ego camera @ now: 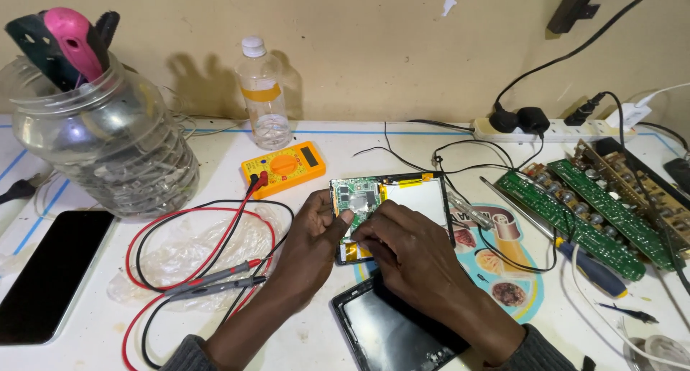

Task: A person carefully pries open the back cover of a tablet and inspects the internal components including the battery and circuit board.

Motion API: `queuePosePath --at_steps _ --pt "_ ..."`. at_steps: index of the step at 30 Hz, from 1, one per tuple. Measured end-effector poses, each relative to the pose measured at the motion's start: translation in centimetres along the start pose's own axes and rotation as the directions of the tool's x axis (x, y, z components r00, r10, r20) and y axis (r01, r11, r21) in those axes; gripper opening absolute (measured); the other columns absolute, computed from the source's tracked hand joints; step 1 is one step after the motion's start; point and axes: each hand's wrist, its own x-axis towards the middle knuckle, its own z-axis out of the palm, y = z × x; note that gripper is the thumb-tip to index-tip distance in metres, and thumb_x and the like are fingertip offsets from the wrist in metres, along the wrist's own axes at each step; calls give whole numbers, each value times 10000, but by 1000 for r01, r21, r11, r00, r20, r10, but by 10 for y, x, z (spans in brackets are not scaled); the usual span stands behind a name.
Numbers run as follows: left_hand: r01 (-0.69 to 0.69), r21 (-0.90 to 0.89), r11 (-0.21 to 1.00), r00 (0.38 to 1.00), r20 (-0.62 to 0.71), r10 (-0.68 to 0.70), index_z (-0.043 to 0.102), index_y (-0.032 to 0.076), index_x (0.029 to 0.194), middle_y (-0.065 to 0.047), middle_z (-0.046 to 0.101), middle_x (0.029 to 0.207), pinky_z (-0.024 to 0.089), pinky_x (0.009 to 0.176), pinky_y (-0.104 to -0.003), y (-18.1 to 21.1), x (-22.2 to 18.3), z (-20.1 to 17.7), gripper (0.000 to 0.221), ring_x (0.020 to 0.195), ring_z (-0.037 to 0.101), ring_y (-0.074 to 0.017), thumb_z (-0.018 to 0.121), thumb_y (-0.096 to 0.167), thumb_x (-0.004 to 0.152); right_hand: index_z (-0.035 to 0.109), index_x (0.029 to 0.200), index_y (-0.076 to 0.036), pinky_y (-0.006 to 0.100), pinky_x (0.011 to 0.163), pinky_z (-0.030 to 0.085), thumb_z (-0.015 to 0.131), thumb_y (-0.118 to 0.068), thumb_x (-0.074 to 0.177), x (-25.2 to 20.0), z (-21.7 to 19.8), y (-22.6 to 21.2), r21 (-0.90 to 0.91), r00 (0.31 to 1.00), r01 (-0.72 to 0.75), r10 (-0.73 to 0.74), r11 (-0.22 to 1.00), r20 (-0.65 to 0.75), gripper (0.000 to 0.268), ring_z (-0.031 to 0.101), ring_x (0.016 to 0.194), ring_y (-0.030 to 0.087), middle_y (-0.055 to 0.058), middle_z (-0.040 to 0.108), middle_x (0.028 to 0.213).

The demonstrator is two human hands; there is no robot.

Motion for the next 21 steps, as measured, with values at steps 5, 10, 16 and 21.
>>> queuePosePath --at_steps 5,10,16,21 --pt "-13 24 1000 1000 -24 14 631 49 1217 -116 761 1131 544 923 -314 2 -1 1 293 1027 704 -191 616 171 952 672 1003 -140 384 555 435 610 -16 939 -1 4 1 5 998 50 -50 999 -45 152 581 703 258 35 598 916" --pt "-4 93 996 999 -37 7 632 75 1203 -80 746 1048 510 861 -287 -1 8 5 265 937 677 -156 620 178 959 681 1017 -114 370 580 464 632 -9 930 2 2 5 26 994 57 -54 998 -98 145 617 746 254 47 628 917" --pt "-119 261 958 990 102 95 527 -61 1310 -62 508 767 354 625 -297 24 6 17 373 689 434 -136 543 178 1025 727 976 -153 400 656 565 701 -75 901 3 -1 12 17 991 -131 131 991 -32 111 691 805 306 34 618 813" --pt "-109 277 955 991 110 81 535 -61 1312 -55 495 746 348 601 -295 22 7 18 384 657 429 -136 543 190 1020 701 957 -141 429 646 558 716 -72 876 3 0 13 5 984 -177 177 984 5 108 691 799 322 41 604 807"
